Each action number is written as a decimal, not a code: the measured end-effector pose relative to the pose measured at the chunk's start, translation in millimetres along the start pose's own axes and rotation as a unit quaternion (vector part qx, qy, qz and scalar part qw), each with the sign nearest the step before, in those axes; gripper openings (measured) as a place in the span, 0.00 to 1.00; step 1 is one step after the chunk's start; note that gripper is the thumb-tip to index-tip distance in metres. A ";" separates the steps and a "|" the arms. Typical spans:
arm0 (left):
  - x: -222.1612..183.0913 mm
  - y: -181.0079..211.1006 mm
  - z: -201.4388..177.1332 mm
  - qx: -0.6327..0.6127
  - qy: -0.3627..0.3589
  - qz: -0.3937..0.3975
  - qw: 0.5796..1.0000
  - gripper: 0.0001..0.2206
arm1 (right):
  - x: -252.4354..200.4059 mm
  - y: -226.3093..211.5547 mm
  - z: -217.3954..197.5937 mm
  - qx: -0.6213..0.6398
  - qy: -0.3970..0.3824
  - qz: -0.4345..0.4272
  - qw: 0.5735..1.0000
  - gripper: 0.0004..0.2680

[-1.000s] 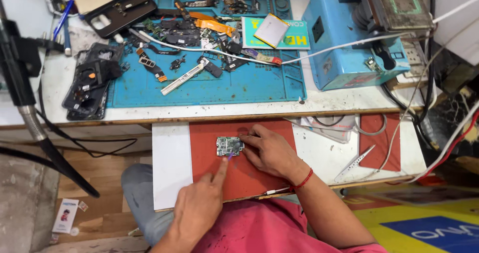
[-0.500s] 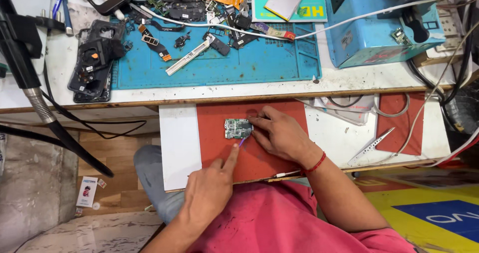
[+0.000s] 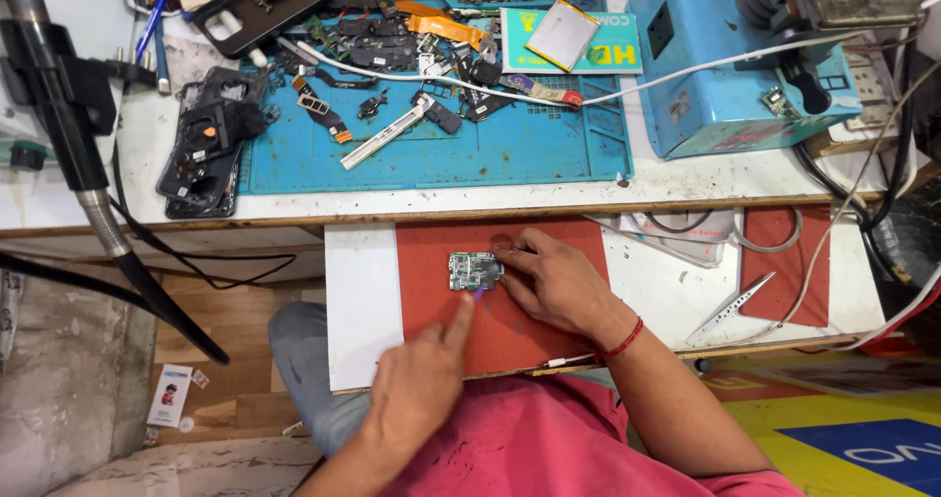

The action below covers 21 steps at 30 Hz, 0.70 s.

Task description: The person cleans a small green circuit board using a purple toothbrush. They scrub the surface of the board repeatedly with the bristles, holding the board steady with their left hand while brushing with their right. The person flips the board over to clean the other side and continues scrubbing various components.

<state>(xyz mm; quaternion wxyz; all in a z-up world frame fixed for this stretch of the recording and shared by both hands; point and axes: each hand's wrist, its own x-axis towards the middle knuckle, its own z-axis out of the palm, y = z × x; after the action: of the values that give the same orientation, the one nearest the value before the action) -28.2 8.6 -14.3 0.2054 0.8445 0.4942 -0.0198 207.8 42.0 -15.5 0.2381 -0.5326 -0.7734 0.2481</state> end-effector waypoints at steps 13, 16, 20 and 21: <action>-7.5 -4.3 10.4 0.015 0.093 0.015 0.995 0.30 | -1.5 0.1 0.9 -0.027 0.002 0.008 1.000 0.13; -10.0 2.1 1.9 0.037 0.077 0.004 0.996 0.29 | -1.8 0.5 3.3 -0.037 -0.002 0.005 0.999 0.13; -2.5 8.5 -12.1 0.033 0.055 0.020 0.998 0.29 | -1.7 -1.5 0.3 -0.035 -0.001 -0.001 0.999 0.12; -0.1 9.3 -13.1 0.038 0.034 0.047 0.998 0.30 | -0.6 -2.1 -1.9 -0.027 0.001 -0.007 1.000 0.12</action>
<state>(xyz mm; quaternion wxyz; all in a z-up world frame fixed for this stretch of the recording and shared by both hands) -22.7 9.4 0.8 0.1569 0.8742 0.4596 -0.0001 207.7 41.1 -12.7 0.2259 -0.5333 -0.7836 0.2247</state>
